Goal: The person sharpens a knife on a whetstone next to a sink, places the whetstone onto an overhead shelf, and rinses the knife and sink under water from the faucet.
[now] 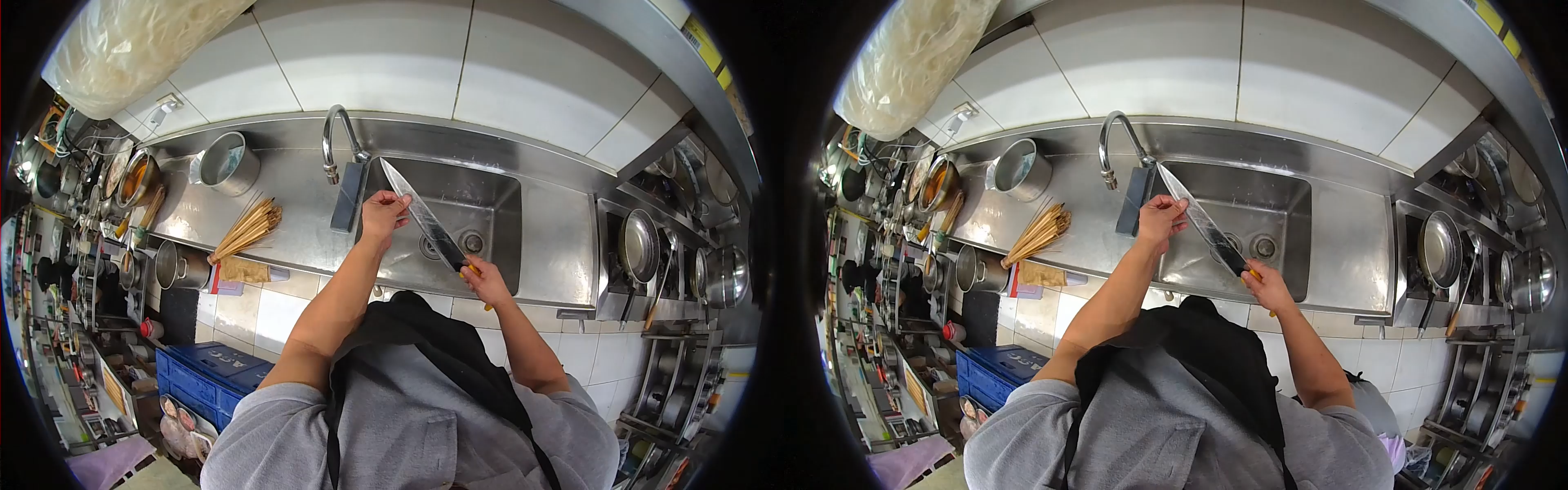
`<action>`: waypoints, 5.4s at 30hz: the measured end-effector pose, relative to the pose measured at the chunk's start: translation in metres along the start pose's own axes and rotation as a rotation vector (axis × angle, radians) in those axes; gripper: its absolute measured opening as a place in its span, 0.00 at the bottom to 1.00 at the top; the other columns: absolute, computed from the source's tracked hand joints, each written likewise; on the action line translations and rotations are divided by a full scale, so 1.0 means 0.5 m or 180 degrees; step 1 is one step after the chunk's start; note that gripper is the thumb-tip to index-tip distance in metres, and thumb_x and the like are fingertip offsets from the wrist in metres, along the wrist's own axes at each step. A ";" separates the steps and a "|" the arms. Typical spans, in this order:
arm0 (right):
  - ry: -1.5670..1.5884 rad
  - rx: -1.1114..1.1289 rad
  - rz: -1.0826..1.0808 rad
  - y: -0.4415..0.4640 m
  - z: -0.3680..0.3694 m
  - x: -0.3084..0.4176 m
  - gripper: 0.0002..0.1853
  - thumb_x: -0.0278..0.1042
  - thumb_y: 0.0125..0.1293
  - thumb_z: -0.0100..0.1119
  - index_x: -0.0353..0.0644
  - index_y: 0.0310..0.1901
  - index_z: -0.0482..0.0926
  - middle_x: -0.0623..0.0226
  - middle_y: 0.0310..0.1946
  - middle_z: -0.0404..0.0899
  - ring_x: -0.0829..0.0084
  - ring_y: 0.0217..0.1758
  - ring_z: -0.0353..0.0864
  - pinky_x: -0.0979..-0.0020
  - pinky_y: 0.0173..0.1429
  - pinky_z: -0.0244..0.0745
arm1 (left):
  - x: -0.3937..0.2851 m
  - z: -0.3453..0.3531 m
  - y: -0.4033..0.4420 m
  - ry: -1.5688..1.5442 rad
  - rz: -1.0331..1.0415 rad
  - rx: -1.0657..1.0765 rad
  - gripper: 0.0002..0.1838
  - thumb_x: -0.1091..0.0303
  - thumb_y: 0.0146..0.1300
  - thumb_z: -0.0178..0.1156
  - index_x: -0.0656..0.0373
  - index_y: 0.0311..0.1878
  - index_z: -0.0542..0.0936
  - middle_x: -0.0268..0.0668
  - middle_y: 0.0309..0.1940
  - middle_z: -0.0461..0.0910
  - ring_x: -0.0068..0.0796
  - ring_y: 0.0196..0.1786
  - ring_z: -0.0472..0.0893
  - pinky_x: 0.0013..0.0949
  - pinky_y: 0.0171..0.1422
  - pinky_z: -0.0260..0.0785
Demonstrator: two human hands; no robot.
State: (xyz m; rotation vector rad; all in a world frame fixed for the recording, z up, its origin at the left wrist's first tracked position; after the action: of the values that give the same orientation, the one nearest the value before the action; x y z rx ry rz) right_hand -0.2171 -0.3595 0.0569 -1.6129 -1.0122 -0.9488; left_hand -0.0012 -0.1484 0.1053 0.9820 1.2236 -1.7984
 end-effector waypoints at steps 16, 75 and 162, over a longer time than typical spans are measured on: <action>-0.2537 -0.1275 -0.0779 -0.066 0.019 0.114 0.29 0.39 0.72 0.65 0.76 0.73 0.75 0.66 0.39 0.77 0.60 0.40 0.83 0.56 0.42 0.79 | -0.015 -0.029 0.040 0.0391 0.0558 0.0089 0.07 0.67 0.72 0.68 0.58 0.44 0.81 0.30 0.34 0.83 0.22 0.34 0.83 0.29 0.37 0.80; -0.2719 -0.1408 -0.1112 -0.060 0.099 0.202 0.30 0.38 0.70 0.66 0.79 0.72 0.76 0.63 0.39 0.70 0.60 0.41 0.78 0.58 0.43 0.77 | -0.003 0.013 -0.065 0.0072 0.0275 0.0378 0.09 0.66 0.76 0.64 0.59 0.51 0.79 0.35 0.40 0.83 0.27 0.41 0.85 0.34 0.41 0.82; -0.2694 -0.1017 0.1022 -0.073 0.039 0.019 0.32 0.40 0.71 0.65 0.78 0.75 0.71 0.54 0.52 0.75 0.50 0.60 0.81 0.49 0.61 0.80 | -0.003 -0.194 0.083 0.4045 0.0042 -0.1208 0.51 0.55 0.60 0.74 0.47 0.82 0.55 0.46 0.76 0.64 0.54 0.76 0.67 0.61 0.72 0.66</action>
State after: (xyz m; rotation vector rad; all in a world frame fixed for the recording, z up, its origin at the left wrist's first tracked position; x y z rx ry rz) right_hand -0.2456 -0.3323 0.0728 -2.4493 -1.1186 -0.1795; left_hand 0.0542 -0.0674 0.0662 1.9509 2.1345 -0.7180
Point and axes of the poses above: each hand's wrist, its own y-axis towards the middle knuckle, its own z-axis out of the palm, x = y × z, the point moved 1 cm from there along y, towards the middle knuckle
